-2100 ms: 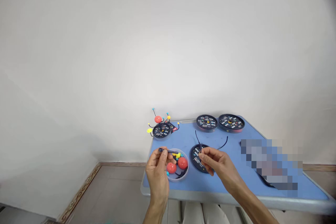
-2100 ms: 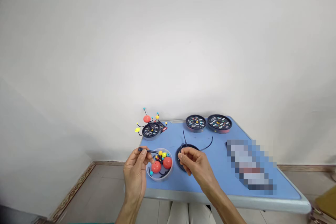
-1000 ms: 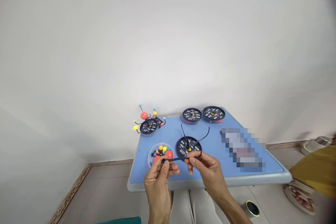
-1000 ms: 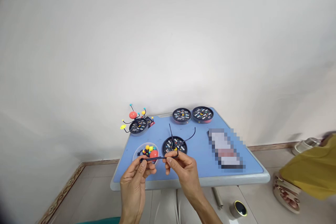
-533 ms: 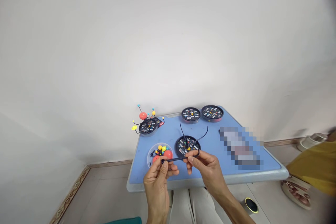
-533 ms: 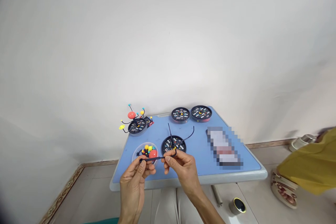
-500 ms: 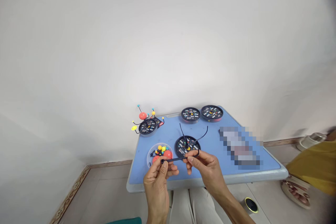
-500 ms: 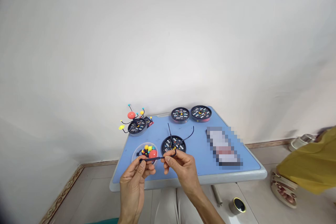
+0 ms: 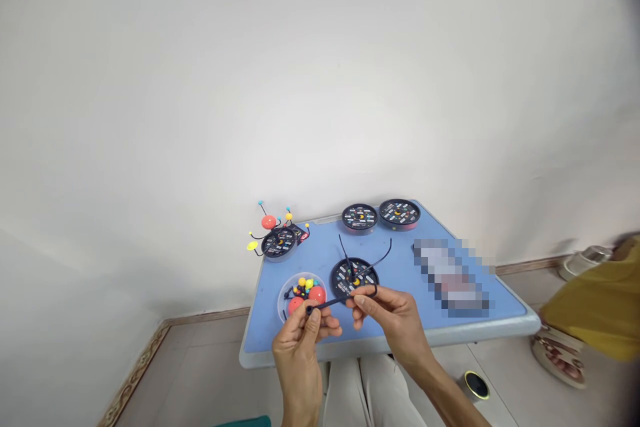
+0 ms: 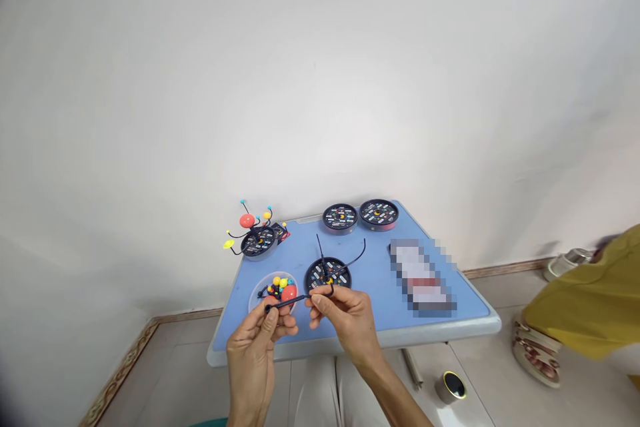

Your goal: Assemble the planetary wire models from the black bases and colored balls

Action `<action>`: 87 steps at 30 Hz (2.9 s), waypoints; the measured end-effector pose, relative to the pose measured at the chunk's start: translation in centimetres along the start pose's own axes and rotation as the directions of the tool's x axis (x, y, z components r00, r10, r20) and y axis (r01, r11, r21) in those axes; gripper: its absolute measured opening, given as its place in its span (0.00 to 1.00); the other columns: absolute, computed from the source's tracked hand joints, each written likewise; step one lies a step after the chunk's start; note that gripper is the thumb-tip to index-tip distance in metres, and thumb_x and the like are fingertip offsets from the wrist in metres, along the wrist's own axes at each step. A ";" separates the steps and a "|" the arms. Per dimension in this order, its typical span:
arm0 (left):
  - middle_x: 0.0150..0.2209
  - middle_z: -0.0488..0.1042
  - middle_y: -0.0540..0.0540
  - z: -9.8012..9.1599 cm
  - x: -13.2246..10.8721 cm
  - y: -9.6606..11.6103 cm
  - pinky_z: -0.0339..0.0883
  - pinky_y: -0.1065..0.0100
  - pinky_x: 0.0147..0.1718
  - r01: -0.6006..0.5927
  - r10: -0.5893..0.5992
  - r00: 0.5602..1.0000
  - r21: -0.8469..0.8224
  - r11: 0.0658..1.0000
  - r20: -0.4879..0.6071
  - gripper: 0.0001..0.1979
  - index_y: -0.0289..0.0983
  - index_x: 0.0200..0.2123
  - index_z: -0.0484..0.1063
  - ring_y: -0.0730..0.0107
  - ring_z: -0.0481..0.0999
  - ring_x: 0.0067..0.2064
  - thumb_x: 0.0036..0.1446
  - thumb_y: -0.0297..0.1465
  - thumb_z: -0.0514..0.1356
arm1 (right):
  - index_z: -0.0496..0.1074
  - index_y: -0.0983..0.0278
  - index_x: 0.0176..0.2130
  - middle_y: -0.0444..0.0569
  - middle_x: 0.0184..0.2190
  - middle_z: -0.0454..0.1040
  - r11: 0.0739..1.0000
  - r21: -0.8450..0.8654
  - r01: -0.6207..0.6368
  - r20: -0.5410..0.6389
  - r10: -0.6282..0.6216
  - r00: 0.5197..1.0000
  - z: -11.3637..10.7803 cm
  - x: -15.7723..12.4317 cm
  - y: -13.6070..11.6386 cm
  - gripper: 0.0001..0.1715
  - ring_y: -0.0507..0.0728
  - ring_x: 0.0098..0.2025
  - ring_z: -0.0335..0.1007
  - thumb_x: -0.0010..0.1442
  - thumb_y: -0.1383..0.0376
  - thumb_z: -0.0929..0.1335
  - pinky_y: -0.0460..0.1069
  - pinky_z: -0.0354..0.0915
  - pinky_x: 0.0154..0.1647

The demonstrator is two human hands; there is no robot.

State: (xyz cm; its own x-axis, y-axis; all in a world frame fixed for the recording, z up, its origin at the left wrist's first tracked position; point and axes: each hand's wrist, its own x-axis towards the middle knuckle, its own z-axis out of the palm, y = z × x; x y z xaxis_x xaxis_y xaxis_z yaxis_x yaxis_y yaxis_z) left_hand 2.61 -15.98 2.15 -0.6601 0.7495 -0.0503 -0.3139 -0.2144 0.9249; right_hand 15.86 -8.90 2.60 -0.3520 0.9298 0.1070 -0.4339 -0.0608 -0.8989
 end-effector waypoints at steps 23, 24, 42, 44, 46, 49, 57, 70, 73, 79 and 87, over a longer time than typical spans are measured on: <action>0.24 0.76 0.47 0.9 -0.4 0.1 0.75 0.66 0.25 0.032 -0.032 0.999 -0.008 0.999 0.012 0.17 0.32 0.30 0.78 0.67 0.77 0.24 0.40 0.38 0.72 | 0.78 0.66 0.26 0.46 0.21 0.77 0.997 -0.022 -0.074 0.032 0.074 0.997 -0.8 -0.2 0.3 0.16 0.52 0.18 0.71 0.50 0.55 0.75 0.48 0.68 0.22; 0.24 0.77 0.47 1.0 -0.4 0.1 0.75 0.66 0.26 0.028 -0.028 1.000 0.003 1.000 0.015 0.16 0.32 0.30 0.78 0.67 0.77 0.24 0.41 0.38 0.72 | 0.78 0.66 0.26 0.46 0.20 0.77 0.997 -0.009 -0.076 0.031 0.076 0.997 -0.9 -0.2 0.5 0.16 0.52 0.17 0.70 0.50 0.55 0.75 0.47 0.68 0.21; 0.26 0.75 0.47 2.2 0.1 1.3 0.73 0.68 0.24 0.028 -0.040 0.991 0.087 0.996 0.130 0.19 0.33 0.33 0.79 0.68 0.75 0.25 0.42 0.42 0.71 | 0.74 0.68 0.24 0.45 0.19 0.72 0.961 0.210 -0.178 0.032 0.176 0.984 -1.1 0.6 -0.5 0.21 0.48 0.17 0.64 0.45 0.53 0.77 0.44 0.63 0.15; 0.22 0.73 0.48 2.4 0.6 1.6 0.67 0.72 0.18 0.008 -0.030 0.987 0.137 0.991 0.158 0.18 0.33 0.32 0.78 0.71 0.71 0.22 0.43 0.42 0.70 | 0.73 0.69 0.24 0.44 0.17 0.71 0.936 0.251 -0.246 0.083 0.232 0.969 -1.3 0.6 -0.7 0.21 0.46 0.16 0.61 0.45 0.54 0.77 0.41 0.59 0.13; 0.20 0.70 0.50 2.9 1.4 1.7 0.62 0.74 0.15 -0.023 -0.020 0.978 0.200 0.980 0.207 0.17 0.33 0.30 0.77 0.74 0.67 0.19 0.45 0.42 0.69 | 0.73 0.69 0.24 0.43 0.16 0.70 0.910 0.280 -0.305 0.149 0.273 0.950 -1.5 0.6 -0.7 0.20 0.45 0.14 0.58 0.45 0.55 0.77 0.40 0.56 0.11; 0.16 0.67 0.52 3.9 2.5 1.8 0.58 0.75 0.14 -0.060 -0.048 0.935 0.288 0.956 0.353 0.16 0.33 0.31 0.78 0.77 0.64 0.17 0.47 0.41 0.67 | 0.72 0.69 0.25 0.41 0.14 0.68 0.860 0.311 -0.405 0.293 0.318 0.902 -1.6 0.6 -0.7 0.19 0.43 0.12 0.53 0.46 0.56 0.77 0.38 0.50 0.09; 0.15 0.66 0.52 5.7 3.7 2.0 0.56 0.76 0.15 -0.123 -0.158 0.744 0.365 0.923 0.649 0.10 0.33 0.26 0.77 0.80 0.61 0.15 0.49 0.36 0.65 | 0.71 0.70 0.21 0.40 0.12 0.65 0.792 0.281 -0.543 0.485 0.371 0.792 -2.3 0.9 -0.3 0.21 0.42 0.11 0.51 0.46 0.56 0.77 0.38 0.44 0.07; 0.13 0.65 0.54 6.6 2.5 0.5 0.59 0.75 0.16 -0.035 -0.073 0.908 0.248 0.968 0.413 0.11 0.32 0.28 0.78 0.78 0.64 0.14 0.50 0.37 0.64 | 0.78 0.60 0.36 0.50 0.31 0.76 0.778 -0.396 0.489 0.011 -0.528 0.849 -1.2 1.2 -0.2 0.07 0.57 0.34 0.72 0.59 0.64 0.68 0.49 0.68 0.34; 0.14 0.66 0.54 7.0 2.1 0.4 0.60 0.74 0.16 -0.003 -0.077 0.924 0.208 0.978 0.376 0.11 0.32 0.27 0.78 0.77 0.65 0.15 0.49 0.36 0.65 | 0.78 0.60 0.34 0.50 0.31 0.77 0.739 -0.430 0.518 -0.007 -0.577 0.817 -1.0 1.5 -0.2 0.07 0.57 0.34 0.72 0.59 0.65 0.68 0.49 0.67 0.35; 0.17 0.69 0.52 7.2 2.0 0.2 0.68 0.72 0.20 0.073 -0.109 0.946 0.129 0.989 0.306 0.15 0.32 0.31 0.79 0.75 0.69 0.18 0.43 0.38 0.70 | 0.76 0.63 0.29 0.44 0.21 0.70 0.920 -0.253 0.300 -0.110 -0.336 0.935 -1.3 2.4 -0.5 0.13 0.52 0.22 0.63 0.58 0.56 0.69 0.46 0.61 0.24; 0.26 0.76 0.50 6.0 3.2 0.7 0.75 0.72 0.26 0.053 -0.048 0.991 -0.040 0.998 0.122 0.27 0.35 0.42 0.78 0.76 0.74 0.24 0.36 0.37 0.74 | 0.75 0.66 0.26 0.44 0.21 0.70 0.985 0.007 0.171 -0.154 -0.168 0.974 -1.9 3.0 -0.5 0.19 0.51 0.21 0.62 0.52 0.52 0.73 0.46 0.61 0.22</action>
State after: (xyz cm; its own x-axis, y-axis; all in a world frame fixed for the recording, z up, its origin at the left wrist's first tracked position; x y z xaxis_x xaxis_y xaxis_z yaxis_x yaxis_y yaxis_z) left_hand 4.38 -9.95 4.88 -0.5565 0.8295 -0.0481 -0.3756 -0.1995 0.9050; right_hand 16.61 -5.38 2.50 -0.1422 0.9715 0.1895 -0.4938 0.0963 -0.8642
